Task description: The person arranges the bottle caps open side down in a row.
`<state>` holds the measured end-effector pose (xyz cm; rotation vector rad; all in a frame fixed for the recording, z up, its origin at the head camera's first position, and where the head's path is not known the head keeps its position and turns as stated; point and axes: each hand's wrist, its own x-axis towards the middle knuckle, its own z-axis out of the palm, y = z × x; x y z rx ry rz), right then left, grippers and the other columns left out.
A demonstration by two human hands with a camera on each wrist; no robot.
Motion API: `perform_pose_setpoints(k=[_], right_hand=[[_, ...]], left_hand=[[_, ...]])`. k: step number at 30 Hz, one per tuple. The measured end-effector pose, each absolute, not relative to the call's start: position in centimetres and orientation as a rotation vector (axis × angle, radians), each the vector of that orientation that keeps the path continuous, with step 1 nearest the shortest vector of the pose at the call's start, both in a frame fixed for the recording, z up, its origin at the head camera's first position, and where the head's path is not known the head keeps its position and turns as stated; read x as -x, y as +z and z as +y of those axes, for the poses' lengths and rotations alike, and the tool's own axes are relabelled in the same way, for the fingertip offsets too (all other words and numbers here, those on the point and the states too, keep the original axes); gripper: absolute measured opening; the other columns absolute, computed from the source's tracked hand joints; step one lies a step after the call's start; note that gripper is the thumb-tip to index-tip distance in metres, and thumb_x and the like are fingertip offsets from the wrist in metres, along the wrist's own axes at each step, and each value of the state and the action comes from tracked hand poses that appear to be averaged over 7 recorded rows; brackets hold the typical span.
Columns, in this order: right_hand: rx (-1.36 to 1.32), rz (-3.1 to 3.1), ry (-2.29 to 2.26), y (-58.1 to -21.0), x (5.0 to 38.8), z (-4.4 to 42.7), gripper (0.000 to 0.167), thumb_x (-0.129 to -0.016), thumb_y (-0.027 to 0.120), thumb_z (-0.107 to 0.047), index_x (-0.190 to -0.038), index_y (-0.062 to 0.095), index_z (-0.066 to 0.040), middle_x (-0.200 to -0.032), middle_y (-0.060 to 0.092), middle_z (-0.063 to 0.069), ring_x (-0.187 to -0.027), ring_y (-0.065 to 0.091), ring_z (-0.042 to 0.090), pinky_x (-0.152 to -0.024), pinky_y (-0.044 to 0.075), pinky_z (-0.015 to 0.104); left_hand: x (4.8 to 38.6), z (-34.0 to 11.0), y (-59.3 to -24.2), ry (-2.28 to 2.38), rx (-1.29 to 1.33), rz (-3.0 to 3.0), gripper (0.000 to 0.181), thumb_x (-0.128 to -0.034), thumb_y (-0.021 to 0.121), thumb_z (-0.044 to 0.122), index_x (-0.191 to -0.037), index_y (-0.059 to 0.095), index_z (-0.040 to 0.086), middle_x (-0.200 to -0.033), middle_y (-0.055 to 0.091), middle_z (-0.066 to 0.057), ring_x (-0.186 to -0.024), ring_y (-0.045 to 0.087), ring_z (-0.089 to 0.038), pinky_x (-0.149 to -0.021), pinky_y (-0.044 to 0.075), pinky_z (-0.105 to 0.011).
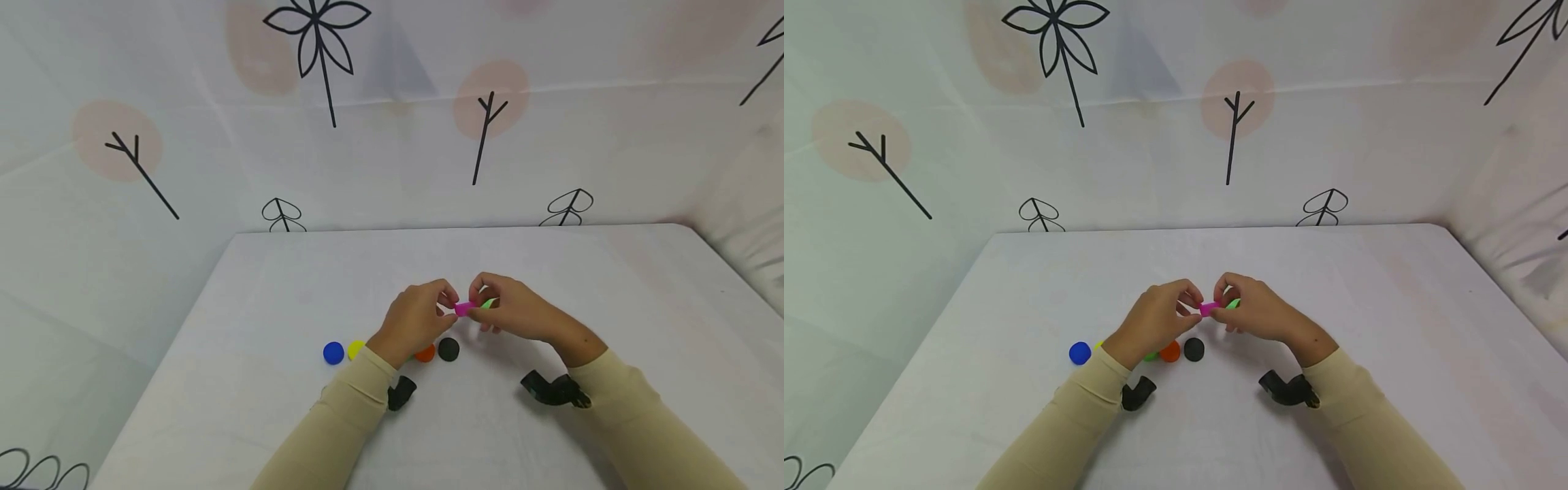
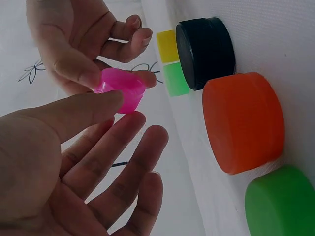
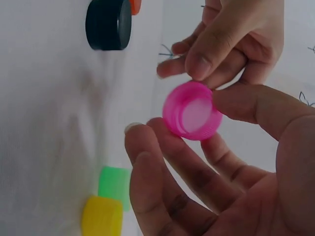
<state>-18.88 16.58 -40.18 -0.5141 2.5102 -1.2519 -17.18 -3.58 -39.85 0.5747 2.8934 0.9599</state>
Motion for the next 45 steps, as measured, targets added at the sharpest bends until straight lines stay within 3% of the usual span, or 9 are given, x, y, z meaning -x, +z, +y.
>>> perform_pose_setpoints(k=[8,16,23,26,31,38,45], right_hand=[[0.606,2.470,-1.154,-40.2,19.3,17.6,0.029,-0.088,0.076,-0.019,-0.104,0.055,-0.007,-0.108,0.073,0.014,-0.074,0.069,0.022,-0.067,0.056,0.034],[0.708,2.440,-1.072,-40.2,19.2,18.0,0.028,-0.088,0.077,-0.025,-0.102,0.058,-0.011,-0.103,0.073,0.006,-0.076,0.068,0.019,-0.071,0.054,0.031],[0.759,2.402,-1.057,-40.3,19.0,18.2,0.027,-0.087,0.077,-0.022,-0.102,0.058,-0.011,-0.100,0.073,0.003,-0.076,0.068,0.018,-0.068,0.053,0.027],[0.765,2.403,-1.040,-40.3,19.0,18.3,0.027,-0.086,0.078,-0.021,-0.102,0.058,-0.011,-0.101,0.073,0.003,-0.078,0.068,0.017,-0.070,0.054,0.027],[0.779,2.400,-1.015,-40.4,19.1,18.4,0.026,-0.086,0.078,-0.021,-0.104,0.063,-0.011,-0.102,0.073,0.003,-0.084,0.069,0.015,-0.074,0.056,0.027],[0.810,2.392,-0.943,-40.9,19.2,18.1,0.020,-0.084,0.079,-0.022,-0.100,0.071,-0.013,-0.093,0.071,-0.002,-0.086,0.067,0.012,-0.074,0.055,0.026],[0.795,2.440,-0.869,-41.1,18.9,17.8,0.019,-0.083,0.080,-0.022,-0.096,0.069,-0.013,-0.083,0.068,-0.004,-0.078,0.063,0.012,-0.069,0.052,0.026]], left_hand=[[17.2,-3.3,-39.9,0.878,-0.572,2.851,0.021,-0.0929,0.072,0.023,-0.113,0.069,0.019,-0.108,0.075,0.005,-0.100,0.071,-0.012,-0.080,0.054,-0.024],[17.1,-3.1,-40.2,0.735,-0.589,2.809,0.027,-0.0943,0.070,0.030,-0.119,0.071,0.019,-0.111,0.075,0.007,-0.103,0.068,-0.013,-0.086,0.051,-0.027],[16.9,-3.0,-40.5,0.710,-0.576,2.735,0.029,-0.0948,0.069,0.034,-0.119,0.071,0.017,-0.110,0.074,0.007,-0.053,0.061,-0.010,-0.064,0.048,-0.021],[17.0,-3.0,-40.6,0.759,-0.595,2.694,0.025,-0.0940,0.070,0.034,-0.113,0.072,0.017,-0.105,0.075,0.008,-0.047,0.059,-0.009,-0.057,0.047,-0.021],[17.0,-3.0,-40.7,0.758,-0.642,2.674,0.023,-0.0925,0.072,0.034,-0.108,0.072,0.017,-0.103,0.075,0.007,-0.054,0.061,-0.007,-0.058,0.048,-0.020],[17.0,-3.0,-41.1,0.636,-0.728,2.704,0.020,-0.0908,0.075,0.029,-0.107,0.072,0.018,-0.099,0.074,0.009,-0.085,0.062,-0.003,-0.079,0.050,-0.020],[17.1,-2.6,-41.5,0.567,-0.815,2.750,0.020,-0.0884,0.078,0.028,-0.105,0.075,0.018,-0.095,0.073,0.010,-0.086,0.061,-0.004,-0.081,0.050,-0.020]])
